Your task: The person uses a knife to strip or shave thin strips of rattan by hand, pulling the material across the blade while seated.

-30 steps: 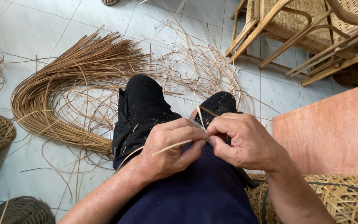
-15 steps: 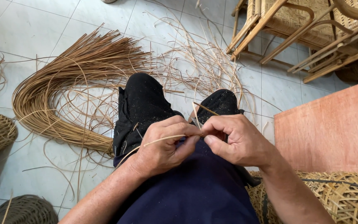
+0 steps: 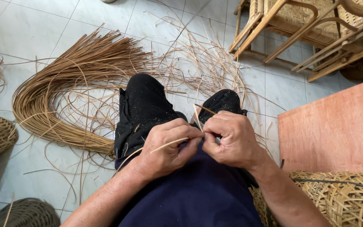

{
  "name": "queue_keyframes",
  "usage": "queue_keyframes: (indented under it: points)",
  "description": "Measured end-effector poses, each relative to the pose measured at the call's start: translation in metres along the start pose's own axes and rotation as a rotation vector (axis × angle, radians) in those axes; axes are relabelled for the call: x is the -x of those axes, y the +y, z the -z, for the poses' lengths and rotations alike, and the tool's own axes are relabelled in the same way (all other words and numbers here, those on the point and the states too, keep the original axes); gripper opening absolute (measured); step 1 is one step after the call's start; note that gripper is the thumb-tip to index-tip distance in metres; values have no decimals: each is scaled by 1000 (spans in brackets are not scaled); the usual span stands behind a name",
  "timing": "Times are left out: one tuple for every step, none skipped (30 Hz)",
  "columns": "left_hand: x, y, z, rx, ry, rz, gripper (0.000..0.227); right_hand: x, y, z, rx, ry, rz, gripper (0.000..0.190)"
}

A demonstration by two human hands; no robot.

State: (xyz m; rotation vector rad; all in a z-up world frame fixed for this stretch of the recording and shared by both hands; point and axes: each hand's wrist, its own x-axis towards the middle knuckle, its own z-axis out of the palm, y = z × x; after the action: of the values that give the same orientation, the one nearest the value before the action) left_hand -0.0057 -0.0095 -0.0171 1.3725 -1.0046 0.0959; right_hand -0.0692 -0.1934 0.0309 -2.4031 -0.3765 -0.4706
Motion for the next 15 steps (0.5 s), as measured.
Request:
queue_keyframes:
  points:
    - [-1,2,1,-1,1,0,4,2,2,1,-1,0,1,22]
    - [-2,4,3,2,-9,22,5,4,4,2,-115,-18,-50,17]
    - [-3,6,5,4,-18,44,7,5,6,3,-228,-36,-102,14]
    - [-3,4,6,3,-15,45,7,6,6,6,-229,-40,-101,14]
    - [-2,2,8,-8,-10,71,7,7,5,10,-259,-23,-115,14]
    - [-2,1,10,-19,-4,93,7,7,5,14,-287,-6,-127,15]
    - [-2,0,10,-20,1,92,7,7,2,15,-286,-10,-123,15]
    - [-1,0,10,7,6,116,8,7,0,17,-266,14,-113,9]
    - [0,0,9,33,11,139,9,7,-3,19,-246,38,-103,5]
    - [-1,3,8,31,18,133,9,5,-7,20,-243,34,-94,5]
    - [-3,6,7,71,24,169,9,3,-11,21,-227,16,-74,3]
    - [-5,9,7,109,28,203,9,1,-14,21,-211,1,-51,3]
    - [-3,9,5,104,34,195,9,-1,-16,23,-209,0,-40,3]
    - [-2,8,4,129,50,251,10,-3,-18,24,-193,-6,-30,4]
    - [-1,6,2,154,65,307,11,-5,-20,25,-177,-11,-21,6]
